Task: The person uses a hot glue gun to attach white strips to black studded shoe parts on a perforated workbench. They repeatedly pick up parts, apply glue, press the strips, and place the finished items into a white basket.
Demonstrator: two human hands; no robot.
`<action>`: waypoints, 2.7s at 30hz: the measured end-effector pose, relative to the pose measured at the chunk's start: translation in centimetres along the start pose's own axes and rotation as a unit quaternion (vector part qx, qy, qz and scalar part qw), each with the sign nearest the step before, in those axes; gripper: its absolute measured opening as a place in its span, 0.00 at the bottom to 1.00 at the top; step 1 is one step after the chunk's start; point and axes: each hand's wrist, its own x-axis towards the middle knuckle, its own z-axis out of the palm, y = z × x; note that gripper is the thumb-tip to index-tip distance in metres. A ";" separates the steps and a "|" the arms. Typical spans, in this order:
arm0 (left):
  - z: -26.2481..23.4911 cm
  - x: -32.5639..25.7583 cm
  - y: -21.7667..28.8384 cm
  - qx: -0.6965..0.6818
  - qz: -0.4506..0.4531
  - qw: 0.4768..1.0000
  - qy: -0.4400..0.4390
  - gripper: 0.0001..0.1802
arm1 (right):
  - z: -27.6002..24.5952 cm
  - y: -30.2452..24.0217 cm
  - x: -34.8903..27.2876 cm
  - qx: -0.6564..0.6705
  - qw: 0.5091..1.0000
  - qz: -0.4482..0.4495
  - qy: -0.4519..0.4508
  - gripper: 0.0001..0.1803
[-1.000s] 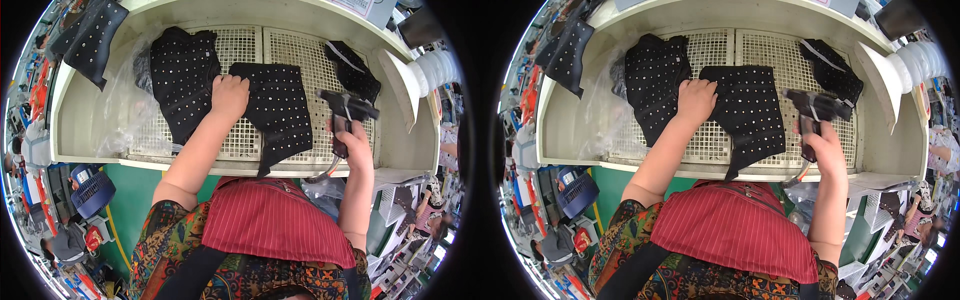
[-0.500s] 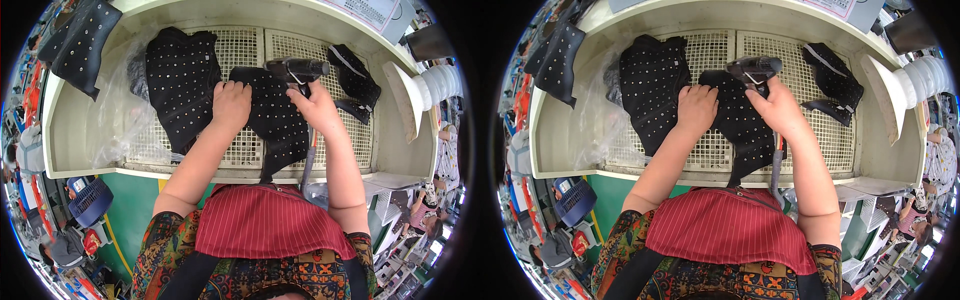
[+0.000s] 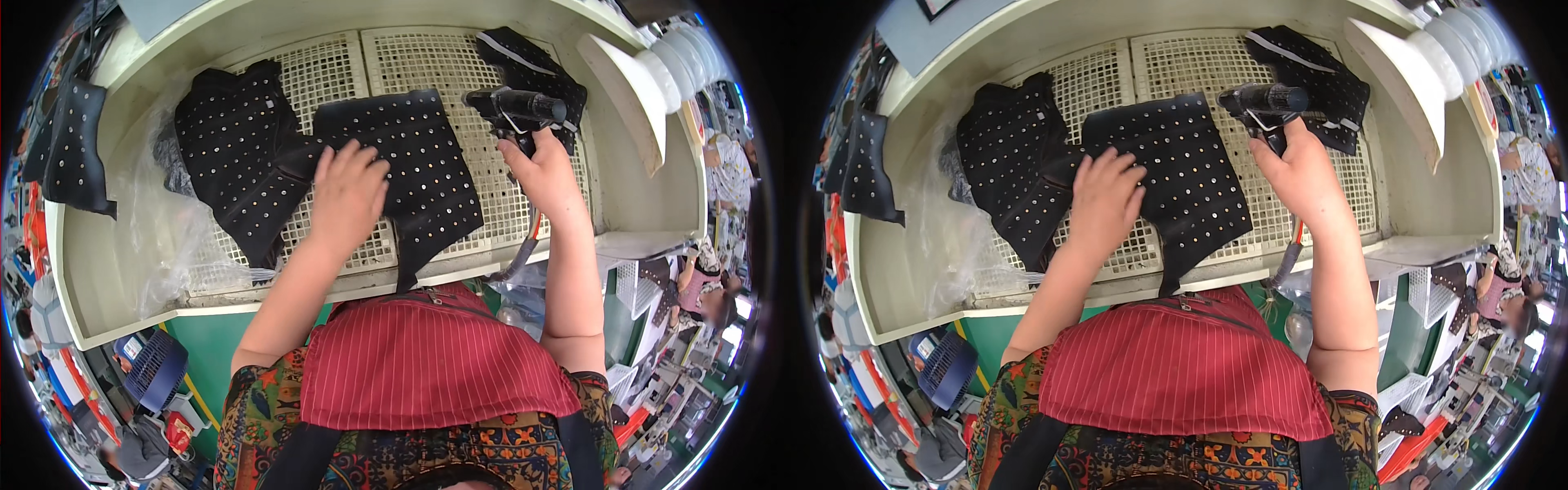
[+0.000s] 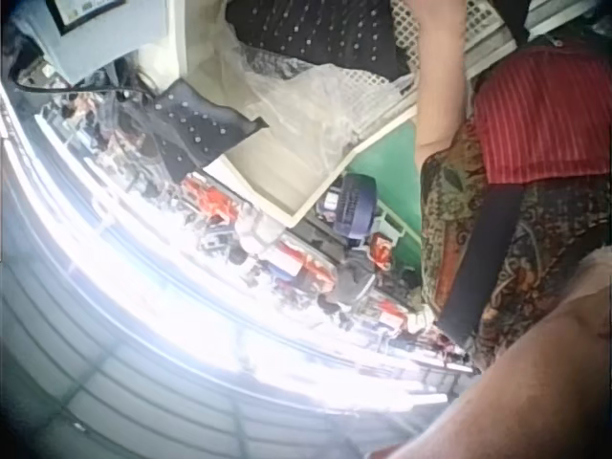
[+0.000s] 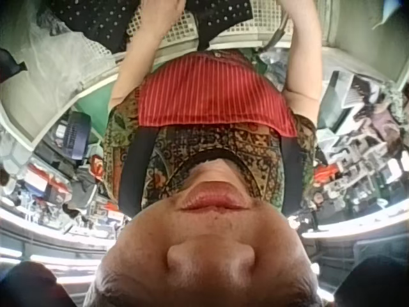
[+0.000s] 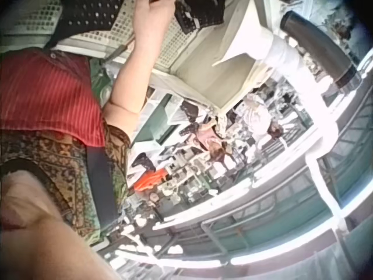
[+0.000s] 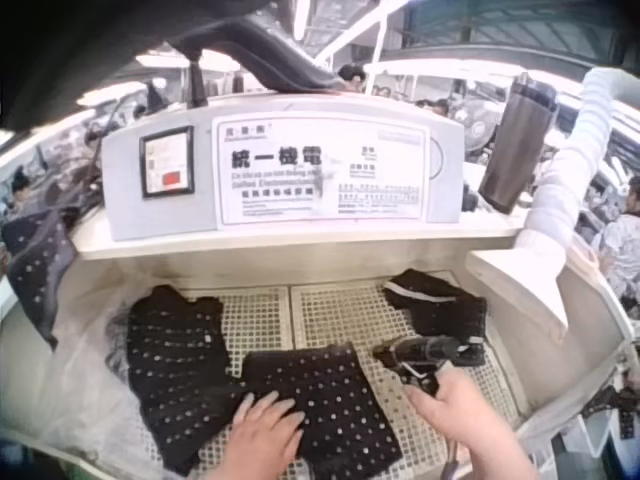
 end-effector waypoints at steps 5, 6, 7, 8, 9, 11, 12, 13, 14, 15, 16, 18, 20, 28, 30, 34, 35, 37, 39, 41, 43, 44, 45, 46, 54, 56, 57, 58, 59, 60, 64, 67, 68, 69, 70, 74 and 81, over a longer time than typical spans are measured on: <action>1.1 -3.3 3.7 -0.100 0.036 0.991 -0.085 0.19 | -1.0 0.7 -3.1 -0.038 0.999 0.008 -0.027 0.22; 1.3 -3.5 3.8 -0.086 0.031 0.991 -0.098 0.22 | -1.4 0.1 -3.7 -0.056 0.996 0.052 -0.045 0.21; 1.5 -3.8 3.8 -0.082 0.021 0.992 -0.092 0.23 | -1.7 0.2 -4.5 -0.060 0.995 0.061 -0.055 0.20; 1.8 -4.3 3.8 -0.078 0.011 0.993 -0.085 0.23 | -2.0 0.3 -5.2 -0.063 0.993 0.070 -0.066 0.20; 2.0 -4.6 3.8 -0.072 0.000 0.994 -0.076 0.24 | -2.2 0.3 -5.8 -0.066 0.992 0.077 -0.077 0.20; 1.9 -4.8 3.8 -0.063 -0.025 0.996 -0.063 0.27 | -2.6 0.3 -7.2 -0.083 0.989 0.094 -0.078 0.19; 1.8 -5.1 3.8 -0.069 -0.044 0.995 -0.063 0.28 | -2.8 0.5 -7.9 -0.089 0.988 0.096 -0.083 0.19; 1.9 -5.4 3.7 -0.074 -0.062 0.993 -0.063 0.28 | -3.0 0.7 -8.5 -0.095 0.987 0.099 -0.088 0.19; 2.2 -5.5 3.5 -0.068 -0.054 0.995 -0.050 0.30 | -3.2 0.7 -8.9 -0.087 0.984 0.115 -0.100 0.18; 2.2 -5.6 3.7 -0.063 -0.057 0.995 -0.057 0.30 | -3.5 0.9 -9.5 -0.088 0.985 0.107 -0.100 0.18; 2.1 -5.5 3.9 -0.058 -0.060 0.994 -0.064 0.30 | -3.7 1.0 -10.1 -0.089 0.986 0.100 -0.100 0.18; 2.4 -5.5 4.3 -0.052 -0.066 0.994 -0.069 0.30 | -4.2 1.6 -11.1 -0.087 0.986 0.095 -0.105 0.17; 2.9 -5.7 4.6 -0.036 -0.081 0.992 -0.087 0.30 | -4.9 1.7 -12.0 -0.105 0.980 0.106 -0.133 0.17; 3.5 -3.6 3.6 -0.014 -0.005 0.999 -0.043 0.16 | -5.3 4.0 -14.4 -0.018 0.991 0.053 -0.123 0.17; 3.3 -2.6 2.7 -0.016 0.034 0.999 -0.027 0.15 | -5.3 4.6 -14.4 -0.003 0.994 0.032 -0.107 0.17; 3.4 -1.7 0.9 -0.036 0.060 0.996 -0.055 0.14 | -4.9 4.1 -14.4 0.075 0.989 0.031 -0.126 0.14; 3.3 -1.5 0.6 -0.041 0.059 0.995 -0.073 0.14 | -4.6 3.8 -14.2 0.083 0.986 0.028 -0.141 0.14; 3.2 -1.3 0.3 -0.049 0.051 0.993 -0.097 0.13 | -3.9 3.3 -13.9 0.096 0.980 0.024 -0.170 0.14; 3.3 -1.0 0.0 -0.059 0.049 0.990 -0.122 0.13 | -2.7 2.7 -13.7 0.081 0.980 -0.017 -0.183 0.15; 3.0 -0.5 -0.1 -0.056 0.054 0.988 -0.135 0.13 | -1.5 1.6 -13.1 0.051 0.978 -0.050 -0.197 0.16; 2.9 -0.4 0.0 -0.056 0.057 0.987 -0.141 0.13 | -0.3 0.6 -12.6 0.011 0.973 -0.074 -0.217 0.17; 2.8 -0.3 0.0 -0.055 0.059 0.987 -0.141 0.13 | 0.1 0.3 -12.3 0.017 0.970 -0.059 -0.235 0.17; 2.8 -0.4 -0.1 -0.055 0.060 0.987 -0.142 0.13 | 0.3 -0.1 -12.0 0.022 0.966 -0.044 -0.253 0.18; 2.9 -0.4 -0.2 -0.058 0.061 0.986 -0.141 0.13 | 0.5 -0.5 -11.8 0.028 0.962 -0.029 -0.271 0.18; 2.6 0.2 -0.3 -0.077 0.066 0.980 -0.170 0.14 | -3.0 3.0 -12.4 -0.008 0.979 0.032 -0.202 0.17; 2.3 0.3 0.0 -0.091 0.061 0.978 -0.176 0.14 | -4.2 3.4 -12.7 0.010 0.979 0.057 -0.194 0.16; 2.2 0.4 0.1 -0.096 0.059 0.977 -0.180 0.14 | -4.6 3.8 -12.9 0.020 0.983 0.051 -0.177 0.16; 2.2 0.4 0.0 -0.098 0.052 0.975 -0.191 0.15 | -4.9 4.2 -13.0 0.030 0.986 0.046 -0.160 0.16; 2.1 0.4 0.1 -0.105 0.056 0.976 -0.183 0.16 | -5.2 4.5 -13.2 0.039 0.988 0.039 -0.143 0.17; 2.0 0.5 0.3 -0.112 0.061 0.976 -0.174 0.17 | -6.0 3.5 -12.9 0.037 0.975 0.135 -0.174 0.18; 2.2 0.6 1.0 -0.118 0.086 0.976 -0.159 0.18 | -6.3 6.1 -11.6 0.049 0.964 0.224 -0.137 0.14; 2.9 0.5 1.1 -0.118 0.095 0.977 -0.150 0.14 | -4.9 9.3 -10.2 0.180 0.937 0.284 -0.092 0.14; 2.8 0.7 1.2 -0.134 0.089 0.977 -0.138 0.13 | -4.5 10.0 -9.9 0.246 0.917 0.306 -0.077 0.15; 2.4 0.9 1.4 -0.150 0.080 0.977 -0.129 0.11 | -4.1 10.8 -9.6 0.312 0.890 0.325 -0.067 0.17; 1.8 1.1 1.4 -0.185 0.054 0.974 -0.121 0.11 | -3.7 12.1 -9.5 0.334 0.879 0.334 -0.065 0.17; -1.7 2.2 1.9 -0.280 0.005 0.959 -0.053 0.10 | -2.8 13.5 -10.5 0.052 0.950 0.307 0.027 0.26; -8.3 2.8 6.4 -0.285 0.062 0.955 0.052 0.07 | -2.3 4.8 -14.9 0.185 0.982 0.041 0.006 0.37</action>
